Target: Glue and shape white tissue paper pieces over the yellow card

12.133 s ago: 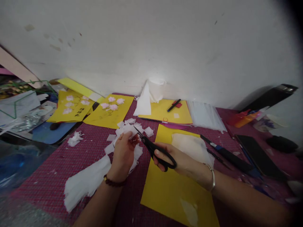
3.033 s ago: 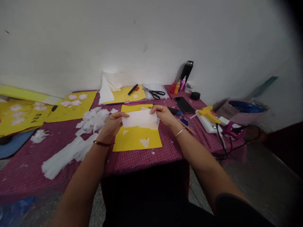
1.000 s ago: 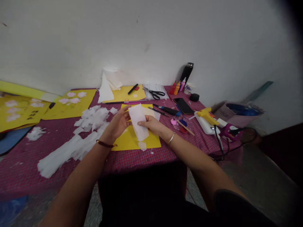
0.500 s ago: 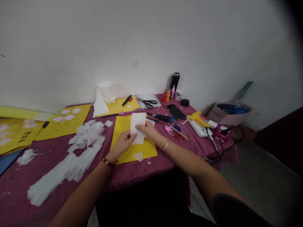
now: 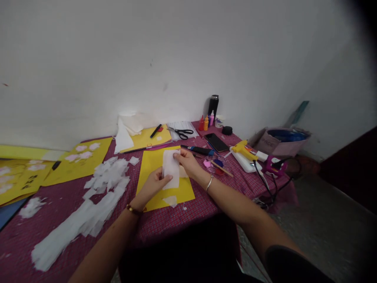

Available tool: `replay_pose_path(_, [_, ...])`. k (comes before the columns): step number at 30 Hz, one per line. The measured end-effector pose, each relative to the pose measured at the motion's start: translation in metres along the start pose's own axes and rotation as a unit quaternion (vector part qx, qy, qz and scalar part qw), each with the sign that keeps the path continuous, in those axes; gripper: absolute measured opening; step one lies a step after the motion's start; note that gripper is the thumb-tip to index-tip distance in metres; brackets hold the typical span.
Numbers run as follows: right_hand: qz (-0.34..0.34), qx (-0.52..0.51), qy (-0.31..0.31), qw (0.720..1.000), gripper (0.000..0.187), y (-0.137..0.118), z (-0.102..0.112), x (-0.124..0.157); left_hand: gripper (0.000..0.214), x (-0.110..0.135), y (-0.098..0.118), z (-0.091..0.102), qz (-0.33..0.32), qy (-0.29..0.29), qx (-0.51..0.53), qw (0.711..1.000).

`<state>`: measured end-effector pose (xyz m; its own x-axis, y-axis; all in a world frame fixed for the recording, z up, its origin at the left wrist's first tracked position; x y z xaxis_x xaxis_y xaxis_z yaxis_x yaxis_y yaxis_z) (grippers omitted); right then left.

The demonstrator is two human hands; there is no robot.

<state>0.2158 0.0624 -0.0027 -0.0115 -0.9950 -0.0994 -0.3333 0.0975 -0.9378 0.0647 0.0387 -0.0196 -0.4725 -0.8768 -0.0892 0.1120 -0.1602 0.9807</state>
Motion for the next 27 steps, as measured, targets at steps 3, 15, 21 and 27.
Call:
replay_pose_path(3, [0.018, 0.031, -0.02, 0.999, 0.029, 0.003, -0.008, 0.005, 0.03, 0.002, 0.002, 0.001, 0.003, 0.022, 0.008, 1.0])
replay_pose_path(15, [0.056, 0.078, -0.017, 0.995, 0.033, 0.005, -0.009, 0.002, 0.045, 0.005, 0.004, 0.01, 0.02, 0.097, -0.033, 0.995])
replay_pose_path(21, [0.074, 0.087, 0.011, 0.993, 0.04, -0.003, -0.003, 0.001, 0.043, 0.005, -0.002, 0.008, 0.027, 0.064, -0.028, 0.997])
replay_pose_path(27, [-0.01, 0.161, -0.146, 0.976, 0.047, 0.013, -0.018, 0.006, 0.042, 0.002, -0.01, 0.021, 0.033, 0.133, 0.056, 0.989])
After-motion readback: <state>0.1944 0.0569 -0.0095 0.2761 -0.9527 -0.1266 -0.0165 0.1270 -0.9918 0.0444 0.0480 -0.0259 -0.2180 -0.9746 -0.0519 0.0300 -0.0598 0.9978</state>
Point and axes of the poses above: each hand's wrist, its own x-axis away from the middle knuckle, its own z-axis out of the back of the hand, y = z × x, the point moved 5 cm from there along -x, towards the middle knuckle, and after that the axes turned 3 degrees about -z, right-handed, at the moved point
